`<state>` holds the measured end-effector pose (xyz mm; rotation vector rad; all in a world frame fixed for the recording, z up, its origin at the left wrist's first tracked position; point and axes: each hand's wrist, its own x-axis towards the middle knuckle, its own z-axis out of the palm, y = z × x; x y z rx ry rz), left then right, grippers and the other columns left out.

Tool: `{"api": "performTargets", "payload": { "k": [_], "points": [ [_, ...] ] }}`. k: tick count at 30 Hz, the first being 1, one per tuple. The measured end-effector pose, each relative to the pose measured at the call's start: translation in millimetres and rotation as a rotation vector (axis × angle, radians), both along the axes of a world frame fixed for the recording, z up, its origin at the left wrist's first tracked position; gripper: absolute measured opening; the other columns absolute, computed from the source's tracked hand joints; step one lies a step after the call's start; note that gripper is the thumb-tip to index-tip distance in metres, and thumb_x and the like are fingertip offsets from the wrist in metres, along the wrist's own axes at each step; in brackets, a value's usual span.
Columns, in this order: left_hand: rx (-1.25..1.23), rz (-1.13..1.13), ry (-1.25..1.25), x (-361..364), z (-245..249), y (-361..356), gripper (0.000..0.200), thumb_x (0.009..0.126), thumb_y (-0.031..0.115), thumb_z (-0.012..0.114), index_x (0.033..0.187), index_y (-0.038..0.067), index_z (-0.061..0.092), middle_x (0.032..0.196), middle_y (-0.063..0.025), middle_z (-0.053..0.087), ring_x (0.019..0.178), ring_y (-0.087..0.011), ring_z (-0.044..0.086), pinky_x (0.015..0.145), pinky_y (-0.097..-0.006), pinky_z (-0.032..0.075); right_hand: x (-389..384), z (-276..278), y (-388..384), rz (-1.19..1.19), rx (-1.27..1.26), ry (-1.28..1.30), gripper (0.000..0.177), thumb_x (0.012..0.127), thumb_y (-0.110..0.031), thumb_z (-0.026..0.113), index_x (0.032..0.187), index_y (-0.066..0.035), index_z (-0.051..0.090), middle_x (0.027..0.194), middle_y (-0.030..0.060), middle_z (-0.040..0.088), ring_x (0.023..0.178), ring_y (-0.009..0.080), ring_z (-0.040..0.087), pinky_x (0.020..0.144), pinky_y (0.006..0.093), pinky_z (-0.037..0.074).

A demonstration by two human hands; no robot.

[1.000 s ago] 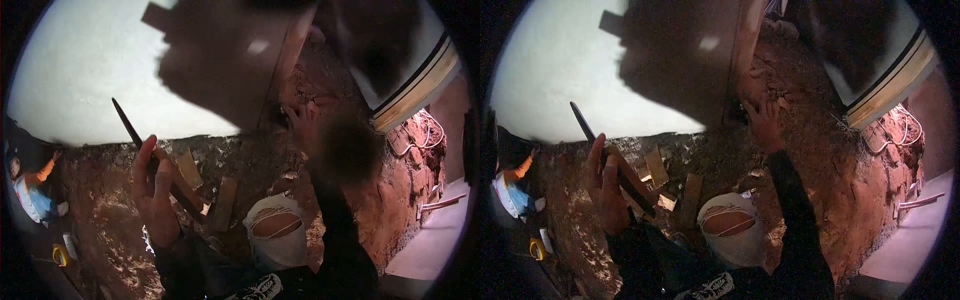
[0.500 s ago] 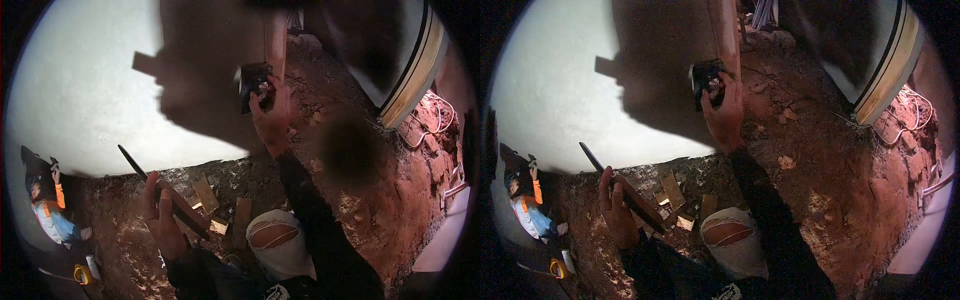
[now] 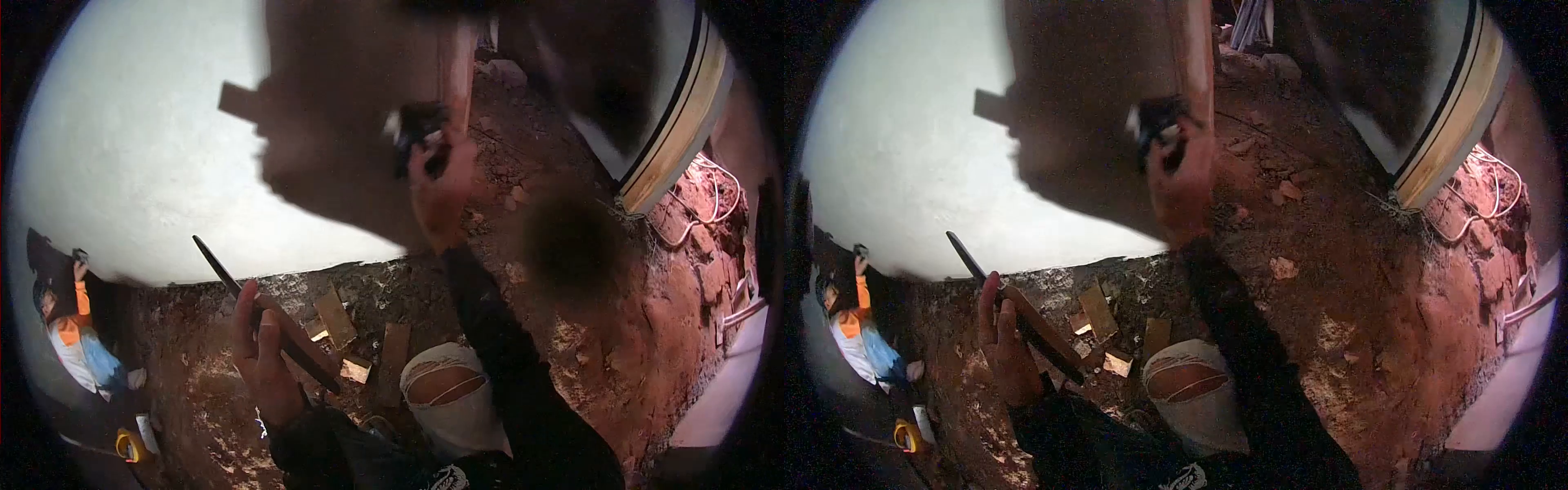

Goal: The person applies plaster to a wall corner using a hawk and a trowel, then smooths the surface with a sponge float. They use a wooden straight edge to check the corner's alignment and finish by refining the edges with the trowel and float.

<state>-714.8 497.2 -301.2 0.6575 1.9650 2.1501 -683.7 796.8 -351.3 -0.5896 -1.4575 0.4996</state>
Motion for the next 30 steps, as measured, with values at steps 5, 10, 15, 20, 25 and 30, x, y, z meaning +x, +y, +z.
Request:
{"api": "performTargets", "payload": {
  "k": [5, 10, 15, 20, 25, 30],
  "points": [
    [-0.014, -0.003, -0.014, 6.4, -0.1, 4.0, 0.043, 0.095, 0.017, 0.057, 0.136, 0.005, 0.051, 0.108, -0.0014, 0.057, 0.096, -0.01, 0.052, 0.086, -0.0272, 0.041, -9.3, 13.5, -6.1, 0.022, 0.199, -0.163, 0.043, 0.085, -0.015, 0.068, 0.122, -0.002, 0.053, 0.109, 0.0172, 0.054, 0.1, 0.0327, 0.058, 0.084, 0.04, 0.05],
    [0.055, 0.021, -0.028, 5.3, 1.3, 6.8, 0.041, 0.094, 0.011, 0.057, 0.133, 0.001, 0.052, 0.097, -0.0017, 0.057, 0.086, -0.0095, 0.053, 0.083, -0.0285, 0.044, -4.6, 3.3, 3.1, 0.099, 0.042, -0.051, 0.045, 0.084, -0.014, 0.069, 0.124, -0.002, 0.052, 0.105, 0.0183, 0.055, 0.1, 0.0334, 0.058, 0.085, 0.041, 0.05],
    [0.021, 0.026, -0.013, 11.2, 1.9, 13.5, 0.041, 0.093, 0.01, 0.058, 0.133, 0.001, 0.052, 0.095, -0.0017, 0.057, 0.085, -0.0095, 0.053, 0.081, -0.0289, 0.044, -10.4, 12.8, -9.9, 0.123, 0.285, -0.271, 0.046, 0.084, -0.016, 0.068, 0.124, 0.0, 0.052, 0.106, 0.0195, 0.054, 0.1, 0.035, 0.058, 0.086, 0.0421, 0.05],
    [0.045, -0.001, -0.059, 10.0, 1.7, 8.6, 0.041, 0.093, 0.008, 0.057, 0.133, 0.0, 0.052, 0.097, -0.002, 0.057, 0.085, -0.0088, 0.053, 0.078, -0.0278, 0.045, -9.1, 21.2, 8.6, -0.066, 0.14, -0.068, 0.046, 0.085, -0.017, 0.069, 0.125, -0.002, 0.053, 0.111, 0.0181, 0.054, 0.101, 0.0358, 0.057, 0.088, 0.0439, 0.049],
    [-0.017, -0.03, -0.004, 9.7, -1.1, 8.0, 0.042, 0.095, 0.016, 0.058, 0.135, 0.006, 0.053, 0.111, -0.0034, 0.058, 0.098, -0.0116, 0.054, 0.087, -0.0286, 0.043, -6.1, -2.5, 0.9, 0.032, 0.341, -0.373, 0.044, 0.085, -0.018, 0.068, 0.124, -0.002, 0.054, 0.114, 0.017, 0.054, 0.102, 0.0367, 0.057, 0.092, 0.0438, 0.048],
    [0.019, -0.013, -0.049, 16.4, 7.3, 8.7, 0.042, 0.094, 0.013, 0.057, 0.135, 0.003, 0.052, 0.106, -0.003, 0.057, 0.096, -0.0117, 0.053, 0.087, -0.0294, 0.044, -2.4, 22.9, 9.2, -0.106, 0.041, -0.001, 0.043, 0.086, -0.018, 0.068, 0.124, -0.005, 0.055, 0.116, 0.0164, 0.054, 0.108, 0.0357, 0.055, 0.096, 0.0449, 0.046]
  ]
}}
